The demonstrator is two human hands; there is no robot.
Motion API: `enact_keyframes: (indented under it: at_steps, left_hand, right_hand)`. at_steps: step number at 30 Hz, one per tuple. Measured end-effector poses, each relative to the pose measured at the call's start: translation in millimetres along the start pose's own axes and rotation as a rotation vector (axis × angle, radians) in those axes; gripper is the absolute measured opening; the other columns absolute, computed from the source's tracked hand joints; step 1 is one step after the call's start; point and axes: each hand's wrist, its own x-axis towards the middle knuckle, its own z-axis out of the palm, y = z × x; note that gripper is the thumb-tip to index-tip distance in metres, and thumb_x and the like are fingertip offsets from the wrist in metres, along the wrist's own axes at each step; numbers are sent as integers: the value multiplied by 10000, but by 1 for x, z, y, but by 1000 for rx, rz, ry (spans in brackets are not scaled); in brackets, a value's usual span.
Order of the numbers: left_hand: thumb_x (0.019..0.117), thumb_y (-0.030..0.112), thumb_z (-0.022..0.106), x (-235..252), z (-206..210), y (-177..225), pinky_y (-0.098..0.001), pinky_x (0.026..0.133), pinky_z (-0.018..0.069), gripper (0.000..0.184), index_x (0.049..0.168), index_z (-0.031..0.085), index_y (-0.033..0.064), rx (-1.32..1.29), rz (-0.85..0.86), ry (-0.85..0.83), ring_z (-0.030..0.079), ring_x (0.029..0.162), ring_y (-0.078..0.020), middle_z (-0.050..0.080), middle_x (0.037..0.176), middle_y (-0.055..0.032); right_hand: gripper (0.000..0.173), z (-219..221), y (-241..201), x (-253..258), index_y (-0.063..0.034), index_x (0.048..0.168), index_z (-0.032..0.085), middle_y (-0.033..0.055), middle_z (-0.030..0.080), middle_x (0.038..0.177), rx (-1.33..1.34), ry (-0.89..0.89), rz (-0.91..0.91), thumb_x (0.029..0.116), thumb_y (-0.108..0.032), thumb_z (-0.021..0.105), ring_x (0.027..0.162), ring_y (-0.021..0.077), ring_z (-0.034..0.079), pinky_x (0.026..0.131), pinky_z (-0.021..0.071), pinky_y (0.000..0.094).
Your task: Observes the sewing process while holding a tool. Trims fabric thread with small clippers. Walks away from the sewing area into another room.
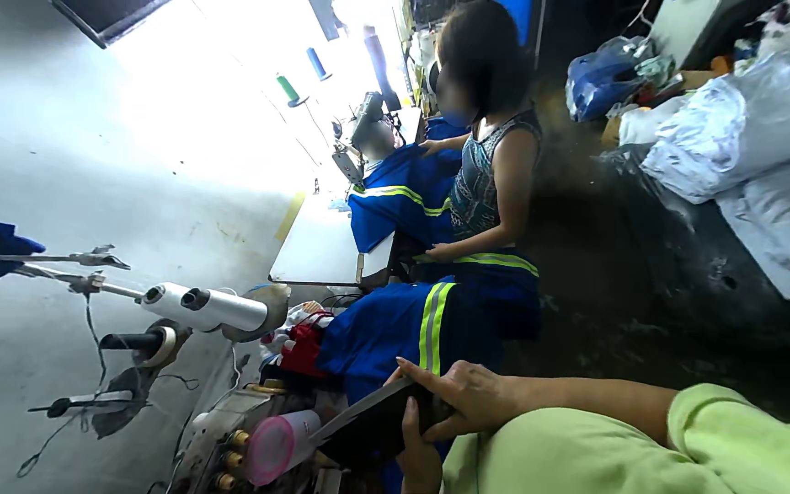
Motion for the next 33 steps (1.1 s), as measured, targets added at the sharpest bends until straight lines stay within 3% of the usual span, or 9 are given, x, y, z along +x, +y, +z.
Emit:
enact_keyframes:
  at_steps: [8, 12, 14, 18, 24, 25, 27, 33]
  left_hand:
    - [974, 199, 630, -1, 2, 0, -212, 892, 573, 187, 1132, 729, 177, -40, -9, 8, 704, 977, -4, 763, 1032, 78]
    - [986, 135, 570, -1, 4, 2, -207, 901, 568, 217, 1129, 730, 168, -37, 6, 10, 700, 985, 3, 764, 1036, 87]
    - [984, 105, 548, -1, 5, 4, -203, 891, 570, 222, 1119, 721, 138, -16, -20, 35, 701, 970, 9, 764, 1015, 89]
    - [939, 14, 510, -2, 2, 3, -208, 885, 578, 228, 1105, 660, 58, 64, -69, 66, 698, 950, 16, 752, 973, 99]
    - [968, 113, 564, 1, 0, 9, -207, 959, 540, 304, 1255, 582, 14, 44, -148, -6, 663, 1044, 18, 720, 1096, 81]
    - [969, 124, 569, 2, 1, 10, -209, 960, 541, 301, 1246, 584, 7, 46, -159, -6, 665, 1043, 15, 722, 1097, 72]
    - [990, 153, 553, 5, 0, 12, -208, 1001, 513, 389, 1340, 529, -16, 44, -180, -62, 633, 1108, 13, 685, 1190, 55]
    - [1006, 241, 607, 5, 2, 11, -209, 997, 521, 383, 1308, 570, 7, 74, -125, -61, 640, 1105, 23, 705, 1165, 80]
  right_hand:
    - [875, 5, 1, -2, 11, 1579, 316, 183, 649, 670, -66, 38, -32, 898, -324, 753, 559, 345, 642, 583, 545, 502]
    - [879, 5, -1, -3, 14, 1580, 309, 190, 659, 685, -76, 37, -24, 897, -312, 756, 570, 350, 650, 595, 548, 499]
    - [879, 7, 0, -3, 25, 1573, 322, 188, 655, 674, -74, 62, -31, 889, -308, 762, 549, 342, 639, 578, 543, 492]
    - [879, 3, 1, -1, 2, 1597, 272, 228, 690, 799, -22, -3, 13, 919, -301, 742, 627, 369, 665, 650, 556, 520]
    - [869, 3, 4, 1, 43, 1575, 288, 219, 688, 804, -10, 28, -35, 928, -331, 730, 625, 335, 665, 639, 562, 478]
    - [872, 4, 5, 1, 60, 1569, 289, 214, 681, 780, 0, 40, -42, 926, -330, 731, 620, 330, 663, 637, 563, 473]
    - [870, 4, 7, 0, 78, 1560, 285, 193, 655, 728, 20, 47, -49, 932, -334, 724, 614, 321, 653, 640, 560, 464]
    - [858, 2, 7, -1, 49, 1566, 298, 178, 656, 717, 4, 30, -15, 932, -345, 721, 624, 322, 657, 639, 559, 485]
